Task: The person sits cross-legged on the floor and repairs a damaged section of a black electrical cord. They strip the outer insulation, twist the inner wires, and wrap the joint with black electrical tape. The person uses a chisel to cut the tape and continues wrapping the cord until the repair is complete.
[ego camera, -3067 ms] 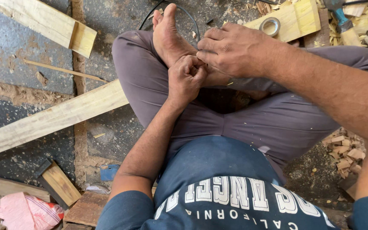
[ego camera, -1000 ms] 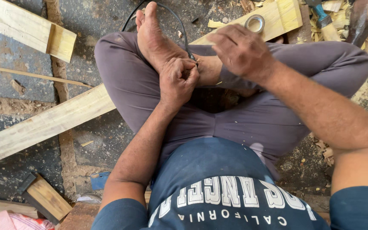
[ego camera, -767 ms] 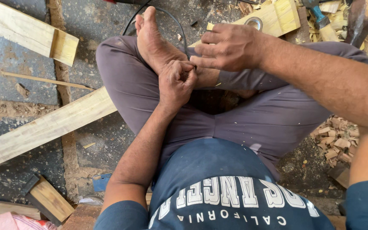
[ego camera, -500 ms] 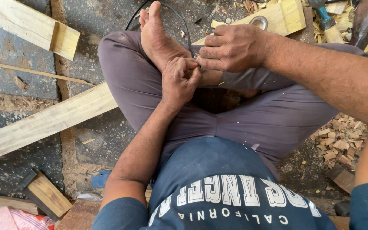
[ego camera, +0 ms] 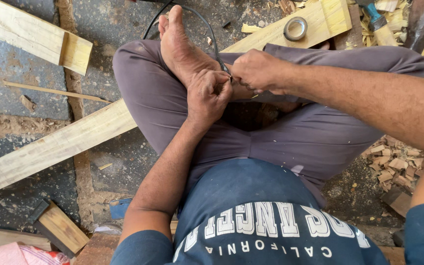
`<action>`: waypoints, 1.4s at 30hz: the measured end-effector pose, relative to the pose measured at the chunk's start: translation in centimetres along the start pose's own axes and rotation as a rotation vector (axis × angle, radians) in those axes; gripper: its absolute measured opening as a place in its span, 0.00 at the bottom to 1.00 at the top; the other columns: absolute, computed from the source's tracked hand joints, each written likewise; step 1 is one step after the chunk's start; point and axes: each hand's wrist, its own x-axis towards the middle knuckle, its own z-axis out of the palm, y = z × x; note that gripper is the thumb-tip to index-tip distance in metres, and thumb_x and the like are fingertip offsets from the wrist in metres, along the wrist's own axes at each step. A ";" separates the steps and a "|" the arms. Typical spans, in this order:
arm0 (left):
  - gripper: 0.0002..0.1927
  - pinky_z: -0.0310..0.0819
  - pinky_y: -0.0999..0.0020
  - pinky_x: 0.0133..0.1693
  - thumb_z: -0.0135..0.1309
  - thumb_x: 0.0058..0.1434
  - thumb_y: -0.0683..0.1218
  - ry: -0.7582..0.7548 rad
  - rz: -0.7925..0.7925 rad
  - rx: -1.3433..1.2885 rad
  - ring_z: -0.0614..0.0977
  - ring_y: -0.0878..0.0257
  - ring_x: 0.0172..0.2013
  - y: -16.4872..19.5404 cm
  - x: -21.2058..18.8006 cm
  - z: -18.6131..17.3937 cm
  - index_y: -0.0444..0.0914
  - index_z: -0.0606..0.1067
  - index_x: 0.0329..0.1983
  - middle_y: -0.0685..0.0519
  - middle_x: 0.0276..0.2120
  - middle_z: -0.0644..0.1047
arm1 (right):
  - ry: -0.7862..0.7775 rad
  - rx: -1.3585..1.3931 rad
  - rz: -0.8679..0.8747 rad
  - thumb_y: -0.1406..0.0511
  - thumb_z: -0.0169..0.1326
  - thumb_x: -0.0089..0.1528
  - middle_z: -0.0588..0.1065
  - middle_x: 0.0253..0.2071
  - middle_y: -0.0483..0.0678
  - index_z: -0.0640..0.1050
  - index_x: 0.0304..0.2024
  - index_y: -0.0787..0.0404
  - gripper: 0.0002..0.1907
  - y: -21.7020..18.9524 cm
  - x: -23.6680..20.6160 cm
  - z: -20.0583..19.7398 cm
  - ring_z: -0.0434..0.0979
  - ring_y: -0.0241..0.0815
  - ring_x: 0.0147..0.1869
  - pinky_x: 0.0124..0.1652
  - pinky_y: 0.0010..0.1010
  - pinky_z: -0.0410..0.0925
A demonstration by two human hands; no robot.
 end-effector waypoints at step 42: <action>0.04 0.77 0.68 0.40 0.60 0.65 0.38 -0.075 -0.092 -0.120 0.83 0.62 0.36 1.0 0.3 -1.5 0.34 0.75 0.36 0.49 0.37 0.83 | 0.403 -0.799 -1.175 0.60 0.55 0.63 0.78 0.35 0.44 0.81 0.37 0.60 0.10 0.4 -0.3 -4.9 0.79 0.37 0.39 0.36 0.28 0.72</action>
